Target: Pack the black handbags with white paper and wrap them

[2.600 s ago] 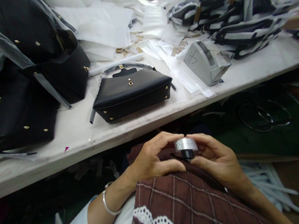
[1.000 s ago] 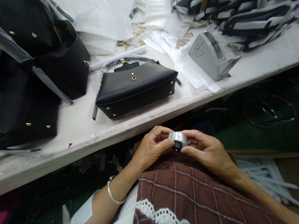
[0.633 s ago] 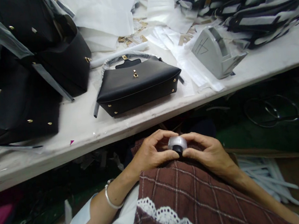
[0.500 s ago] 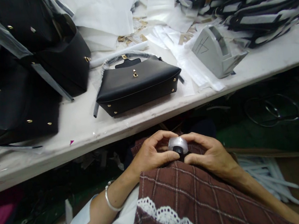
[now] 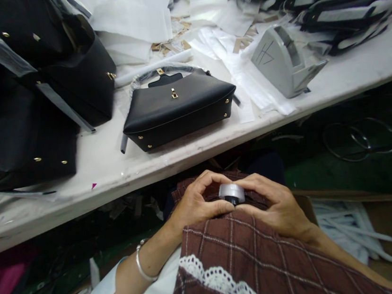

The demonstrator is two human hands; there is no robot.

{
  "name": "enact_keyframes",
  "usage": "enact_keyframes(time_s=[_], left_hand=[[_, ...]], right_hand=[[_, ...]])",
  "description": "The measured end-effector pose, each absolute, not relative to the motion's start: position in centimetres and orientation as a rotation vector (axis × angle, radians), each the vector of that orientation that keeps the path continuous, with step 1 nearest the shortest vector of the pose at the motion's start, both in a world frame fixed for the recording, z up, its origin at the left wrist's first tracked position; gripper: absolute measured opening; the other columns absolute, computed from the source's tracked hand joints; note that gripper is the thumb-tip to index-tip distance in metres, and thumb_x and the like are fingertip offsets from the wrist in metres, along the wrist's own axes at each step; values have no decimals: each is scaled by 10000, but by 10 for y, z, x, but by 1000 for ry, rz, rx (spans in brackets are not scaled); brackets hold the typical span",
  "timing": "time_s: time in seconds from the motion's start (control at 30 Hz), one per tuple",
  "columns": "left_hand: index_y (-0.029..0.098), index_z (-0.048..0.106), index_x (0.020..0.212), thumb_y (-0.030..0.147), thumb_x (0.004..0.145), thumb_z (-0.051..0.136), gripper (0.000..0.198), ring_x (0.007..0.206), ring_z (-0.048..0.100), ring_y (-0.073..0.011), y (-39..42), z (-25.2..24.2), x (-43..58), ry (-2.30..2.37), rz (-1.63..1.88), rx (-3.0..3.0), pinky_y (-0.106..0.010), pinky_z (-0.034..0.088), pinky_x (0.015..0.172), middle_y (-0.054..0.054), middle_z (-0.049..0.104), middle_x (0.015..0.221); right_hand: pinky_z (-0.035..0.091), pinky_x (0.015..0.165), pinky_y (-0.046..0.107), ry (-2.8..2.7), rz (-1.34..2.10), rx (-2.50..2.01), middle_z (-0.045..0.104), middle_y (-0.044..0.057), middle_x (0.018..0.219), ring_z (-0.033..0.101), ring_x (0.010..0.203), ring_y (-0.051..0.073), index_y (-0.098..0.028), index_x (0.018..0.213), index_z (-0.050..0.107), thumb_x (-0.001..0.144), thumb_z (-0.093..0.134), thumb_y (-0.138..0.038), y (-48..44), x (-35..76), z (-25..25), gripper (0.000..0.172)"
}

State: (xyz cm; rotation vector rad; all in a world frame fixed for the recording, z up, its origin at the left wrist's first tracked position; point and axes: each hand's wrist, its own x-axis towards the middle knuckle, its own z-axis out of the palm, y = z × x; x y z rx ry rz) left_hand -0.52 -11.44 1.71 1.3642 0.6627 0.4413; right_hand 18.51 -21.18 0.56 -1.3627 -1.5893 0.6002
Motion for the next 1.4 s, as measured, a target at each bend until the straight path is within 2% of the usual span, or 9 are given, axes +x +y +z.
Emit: enact_keyframes(time_s=[0.33,0.47,0.6,0.8,0.97,1.07,1.2,1.3,1.4], left_hand=[[220,680,1042,319,763,821,328,919,588,-170,-120,23,-4,679,538,1510,-280,448,819,-19,600,976],[194,664,1035,334,732,844,379,861,600,-152,-113,31,-2,663,467,1376,-264,465,779,-19,615,957],[187,651,1147,311,761,816,438,997,628,-199,-107,35,0,564,420,1257,-306,500,877,-52,617,1075],[200,660,1141,210,816,723,331,949,652,-191,-113,31,5,742,583,1466,-300,524,846,-57,641,1061],[215,643,1153,94,791,664,383,915,637,-172,-117,26,8,783,883,2019,-282,512,820,-48,664,1004],[201,609,1207,69,797,644,432,921,633,-168,-117,25,8,651,954,2131,-272,514,808,-62,663,1023],[200,617,1223,119,801,717,441,890,635,-160,-111,31,3,566,801,2016,-264,517,796,-51,665,1000],[205,634,1251,252,839,751,431,845,635,-156,-105,37,-1,506,692,1940,-275,527,787,-49,662,952],[233,656,1253,383,839,752,450,926,633,-189,-102,38,-3,444,719,1982,-320,544,827,-81,647,1020]], right_hand=[[561,743,260,-1567,549,-1344,719,39,935,687,819,173,-235,1123,694,790,761,-188,-211,184,10,342],[579,763,267,-1339,894,-1330,719,32,964,708,862,182,-258,1098,706,821,741,-238,-209,183,11,279],[601,838,318,-988,1176,-1270,739,62,1073,727,954,218,-248,1158,664,813,754,-291,-209,182,12,359],[572,904,361,-1017,963,-1434,718,60,1091,703,996,222,-257,1168,639,815,757,-346,-211,184,6,382],[570,767,320,-1143,743,-1593,689,28,904,690,821,195,-247,970,659,785,789,-351,-213,180,3,248],[563,730,302,-1113,742,-1586,691,28,888,683,801,191,-241,958,668,777,795,-357,-212,175,6,250],[559,659,272,-877,928,-1487,708,33,848,684,743,181,-216,936,671,733,825,-362,-210,173,9,293],[569,662,288,-688,1188,-1360,732,53,830,695,734,193,-193,918,675,688,854,-371,-208,177,10,341],[561,639,288,-559,1365,-1231,731,43,783,682,686,181,-187,862,688,616,894,-373,-205,178,9,371]])
